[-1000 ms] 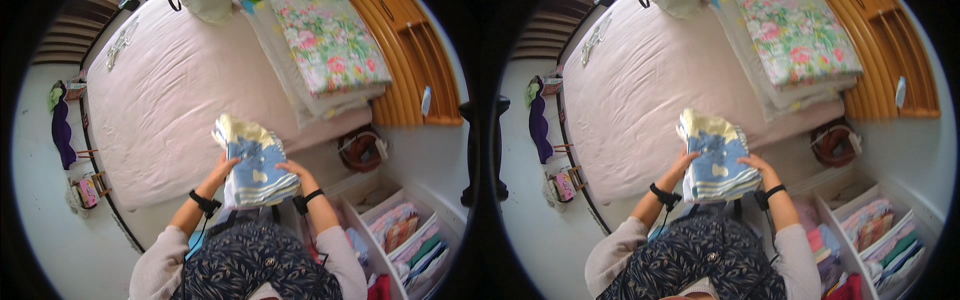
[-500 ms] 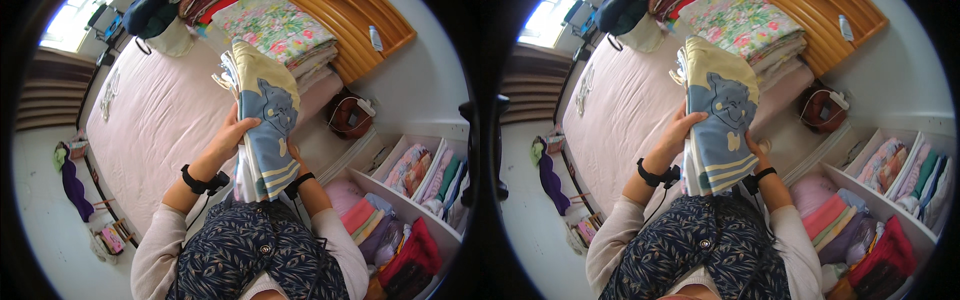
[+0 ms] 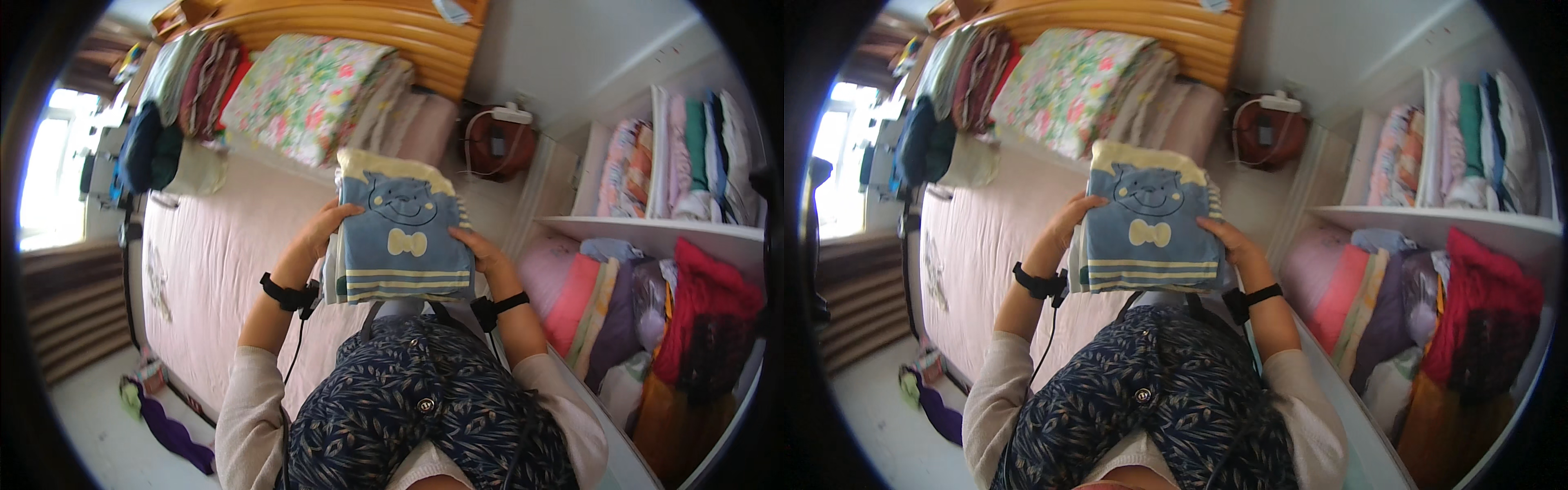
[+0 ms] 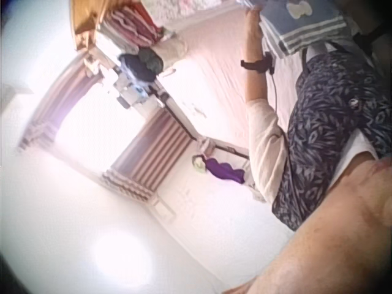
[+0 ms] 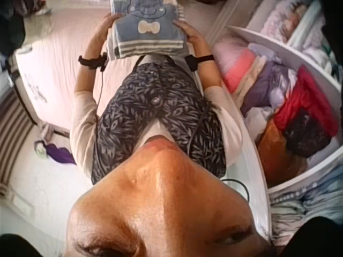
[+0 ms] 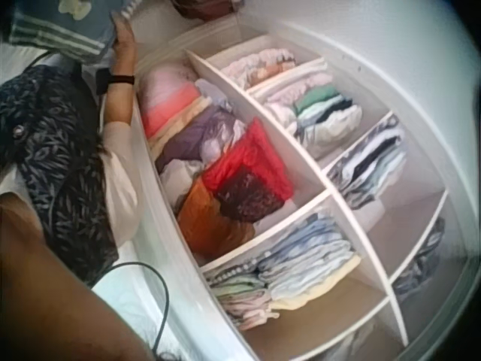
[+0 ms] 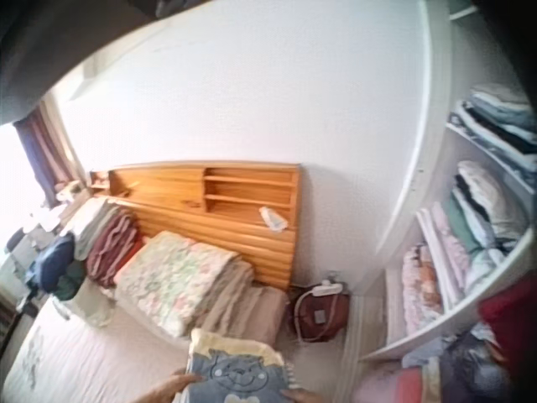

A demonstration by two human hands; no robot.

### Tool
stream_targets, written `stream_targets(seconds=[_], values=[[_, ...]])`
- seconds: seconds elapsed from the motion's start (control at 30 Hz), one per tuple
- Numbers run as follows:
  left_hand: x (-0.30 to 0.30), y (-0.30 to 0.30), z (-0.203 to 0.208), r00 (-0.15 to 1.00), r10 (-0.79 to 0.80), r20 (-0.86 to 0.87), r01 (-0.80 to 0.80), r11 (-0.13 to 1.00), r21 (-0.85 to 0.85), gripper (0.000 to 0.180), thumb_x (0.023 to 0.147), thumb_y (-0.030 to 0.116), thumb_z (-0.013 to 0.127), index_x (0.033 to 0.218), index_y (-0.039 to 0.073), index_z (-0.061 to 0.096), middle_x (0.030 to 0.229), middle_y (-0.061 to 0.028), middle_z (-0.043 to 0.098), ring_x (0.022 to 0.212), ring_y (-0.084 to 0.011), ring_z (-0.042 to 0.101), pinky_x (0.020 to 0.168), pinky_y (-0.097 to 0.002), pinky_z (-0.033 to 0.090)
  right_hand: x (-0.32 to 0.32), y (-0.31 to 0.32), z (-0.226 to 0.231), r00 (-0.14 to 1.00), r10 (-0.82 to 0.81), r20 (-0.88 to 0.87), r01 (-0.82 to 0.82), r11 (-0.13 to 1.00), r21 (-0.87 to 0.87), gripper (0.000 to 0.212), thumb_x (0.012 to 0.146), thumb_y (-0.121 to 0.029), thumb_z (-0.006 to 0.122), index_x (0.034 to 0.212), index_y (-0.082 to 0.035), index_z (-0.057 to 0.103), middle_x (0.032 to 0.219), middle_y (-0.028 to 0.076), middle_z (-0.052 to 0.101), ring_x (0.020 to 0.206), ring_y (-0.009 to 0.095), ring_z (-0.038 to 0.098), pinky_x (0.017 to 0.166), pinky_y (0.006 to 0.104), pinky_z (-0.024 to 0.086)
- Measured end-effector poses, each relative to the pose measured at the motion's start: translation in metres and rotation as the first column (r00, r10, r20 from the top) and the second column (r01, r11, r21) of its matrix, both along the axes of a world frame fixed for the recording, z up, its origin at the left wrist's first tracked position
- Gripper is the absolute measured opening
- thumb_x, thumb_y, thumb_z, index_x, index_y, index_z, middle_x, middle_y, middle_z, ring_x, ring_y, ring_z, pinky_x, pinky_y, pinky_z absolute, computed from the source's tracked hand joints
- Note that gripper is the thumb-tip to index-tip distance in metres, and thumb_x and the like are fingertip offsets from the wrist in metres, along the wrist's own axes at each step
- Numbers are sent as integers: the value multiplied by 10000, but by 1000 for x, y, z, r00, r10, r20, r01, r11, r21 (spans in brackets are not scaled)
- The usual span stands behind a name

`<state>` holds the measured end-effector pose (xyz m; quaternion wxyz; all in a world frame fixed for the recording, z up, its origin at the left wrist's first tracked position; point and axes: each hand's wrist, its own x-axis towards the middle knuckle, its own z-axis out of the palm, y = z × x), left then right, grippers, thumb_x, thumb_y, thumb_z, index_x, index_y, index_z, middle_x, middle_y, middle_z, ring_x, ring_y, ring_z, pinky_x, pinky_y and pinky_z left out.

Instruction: The person folds and places several blankets and towels into a wardrobe, then gathers hangers from the bed and places them on a windowsill. They also move an office chair and handle a plastic bag on the floor.

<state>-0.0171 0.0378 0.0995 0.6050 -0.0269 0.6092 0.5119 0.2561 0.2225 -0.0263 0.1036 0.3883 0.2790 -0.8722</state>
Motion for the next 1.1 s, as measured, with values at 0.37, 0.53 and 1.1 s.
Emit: stream_targets(seconds=[0.37,0.53,1.1], values=[[40,186,2,949,-268,165,155,853,498,555,849,193,679,1322,-28,489,1192,-143,629,1024,-250,656,875,-354,555,87,143,112,858,-449,-251,508,666,547,459,873,-173,681,1266,10,530,1109,67,634,976,141,604,826,297,498],[77,211,-34,837,-547,31,536,829,158,709,835,314,740,1373,-40,443,1298,-141,567,1185,-231,543,1022,-349,428,115,173,133,718,-637,-281,654,479,586,410,860,-122,649,1236,-1,542,1067,36,631,920,130,597,815,283,481],[29,440,-126,708,-683,179,635,727,262,544,883,62,629,1396,43,448,1225,-69,611,1068,-171,609,917,-278,495,99,243,20,416,-908,-42,739,311,597,391,821,-44,594,1210,-33,553,1067,80,642,912,193,631,787,324,530]])
